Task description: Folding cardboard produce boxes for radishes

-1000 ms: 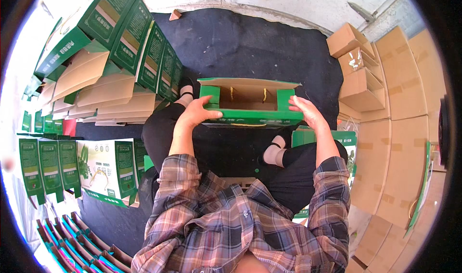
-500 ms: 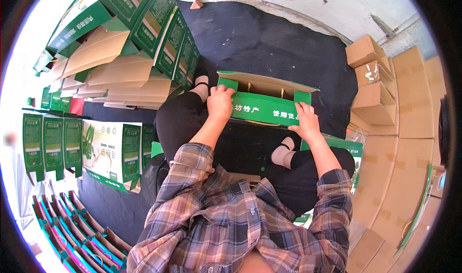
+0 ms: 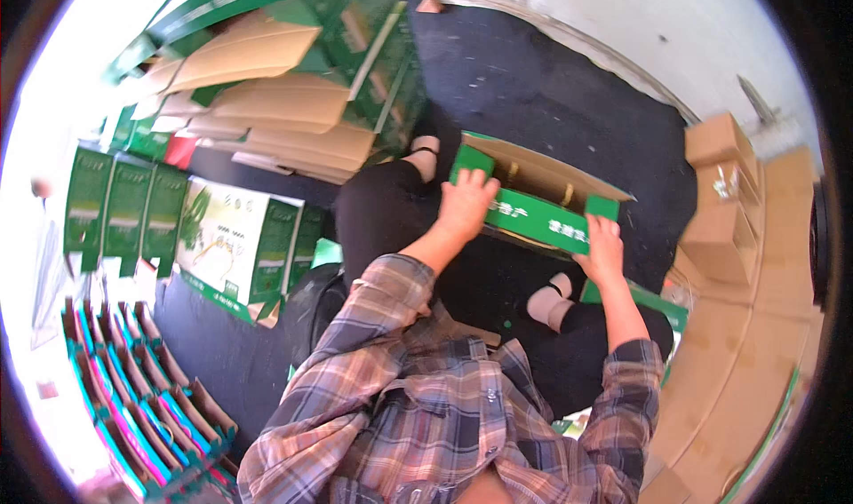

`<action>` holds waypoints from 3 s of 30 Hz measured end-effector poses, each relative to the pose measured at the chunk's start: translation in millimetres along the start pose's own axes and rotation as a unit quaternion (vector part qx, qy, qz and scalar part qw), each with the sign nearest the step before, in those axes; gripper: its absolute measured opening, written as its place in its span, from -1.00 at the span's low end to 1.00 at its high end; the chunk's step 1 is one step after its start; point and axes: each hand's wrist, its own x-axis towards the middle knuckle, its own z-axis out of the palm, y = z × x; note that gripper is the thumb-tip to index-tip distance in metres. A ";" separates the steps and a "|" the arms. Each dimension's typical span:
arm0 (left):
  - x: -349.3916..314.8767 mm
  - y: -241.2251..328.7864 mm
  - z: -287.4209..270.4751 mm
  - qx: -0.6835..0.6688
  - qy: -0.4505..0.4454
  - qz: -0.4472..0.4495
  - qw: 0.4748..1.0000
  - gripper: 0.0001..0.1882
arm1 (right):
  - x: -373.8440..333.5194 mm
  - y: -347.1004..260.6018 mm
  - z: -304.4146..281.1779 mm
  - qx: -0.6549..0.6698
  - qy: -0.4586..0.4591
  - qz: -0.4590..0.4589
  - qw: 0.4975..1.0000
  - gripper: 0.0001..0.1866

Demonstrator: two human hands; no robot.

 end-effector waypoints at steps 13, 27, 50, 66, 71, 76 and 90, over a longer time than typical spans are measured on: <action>2.0 7.1 3.1 0.034 -0.080 0.002 0.996 -0.51 | -8.9 0.8 10.7 -0.039 -0.091 0.006 0.995 0.04; -9.1 29.6 -3.6 -0.096 -0.052 0.107 0.988 -0.32 | 0.7 15.5 -34.7 0.097 -0.128 0.051 0.986 -0.28; -40.6 19.1 -196.5 -0.510 0.262 -0.010 0.820 -0.07 | -46.4 -8.8 -30.5 0.155 -0.201 0.020 0.967 -0.67; -270.8 -158.8 -258.1 -0.700 0.534 -0.215 0.422 -0.55 | -44.1 -5.1 -28.8 0.171 -0.212 0.042 0.961 -0.56; -321.5 -218.4 -239.8 -0.705 0.556 -0.221 0.381 -0.55 | -43.5 3.5 -21.6 0.171 -0.192 0.041 0.965 -0.56; -380.8 -316.2 -172.1 -0.701 0.556 -0.274 0.353 -0.58 | -43.2 -1.3 -25.4 0.165 -0.195 0.048 0.966 -0.56; -399.4 -359.0 -117.1 -0.703 0.534 -0.387 0.266 -0.54 | -44.1 1.3 -18.2 0.170 -0.200 0.076 0.962 -0.54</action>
